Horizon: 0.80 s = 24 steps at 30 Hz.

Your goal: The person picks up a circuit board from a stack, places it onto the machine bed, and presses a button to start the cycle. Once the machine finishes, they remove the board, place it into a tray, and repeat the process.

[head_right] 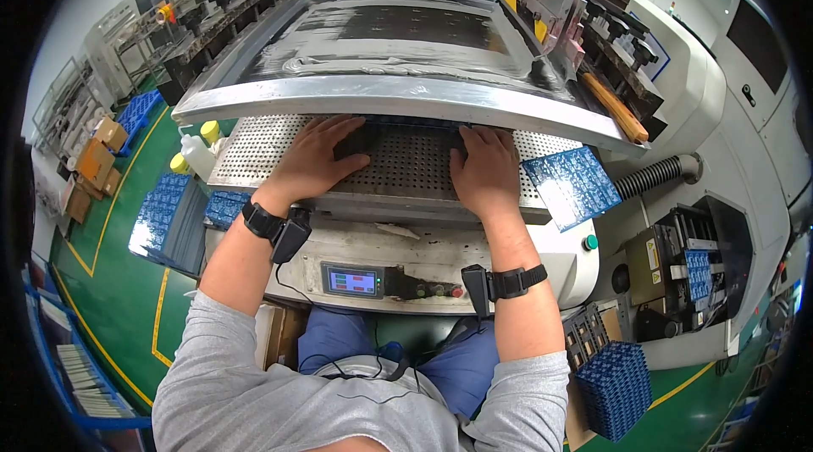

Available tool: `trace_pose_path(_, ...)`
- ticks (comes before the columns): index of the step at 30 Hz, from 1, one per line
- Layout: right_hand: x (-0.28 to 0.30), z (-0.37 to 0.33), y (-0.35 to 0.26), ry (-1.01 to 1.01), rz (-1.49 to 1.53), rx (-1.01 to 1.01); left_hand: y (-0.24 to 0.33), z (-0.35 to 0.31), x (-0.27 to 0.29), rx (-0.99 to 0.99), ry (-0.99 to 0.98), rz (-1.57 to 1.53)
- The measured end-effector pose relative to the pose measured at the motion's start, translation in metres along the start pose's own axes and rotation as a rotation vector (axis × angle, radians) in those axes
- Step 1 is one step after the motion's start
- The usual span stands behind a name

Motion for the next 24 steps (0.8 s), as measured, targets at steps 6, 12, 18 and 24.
trace_pose_path(6,0.002,0.001,0.000,0.009,-0.014,-0.004,0.002,0.001,0.000,-0.008,0.012,0.022)
trace_pose_path(12,0.003,0.002,-0.003,0.019,0.000,0.034,0.005,0.000,0.003,-0.023,0.034,0.043)
trace_pose_path(18,0.003,-0.001,-0.002,0.011,0.004,0.034,0.034,-0.002,0.010,-0.184,0.090,0.072)
trace_pose_path(24,-0.013,0.001,-0.011,-0.015,0.011,0.110,0.028,-0.005,-0.002,-0.189,-0.074,0.040)
Point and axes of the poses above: each hand's wrist, its own z-axis towards the middle knuckle, its own x-axis out of the back of the hand, y = z × x, the point moved 9 cm from there along z, towards the middle knuckle, and after that the axes turned 11 degrees about y, right-handed, at the moved point
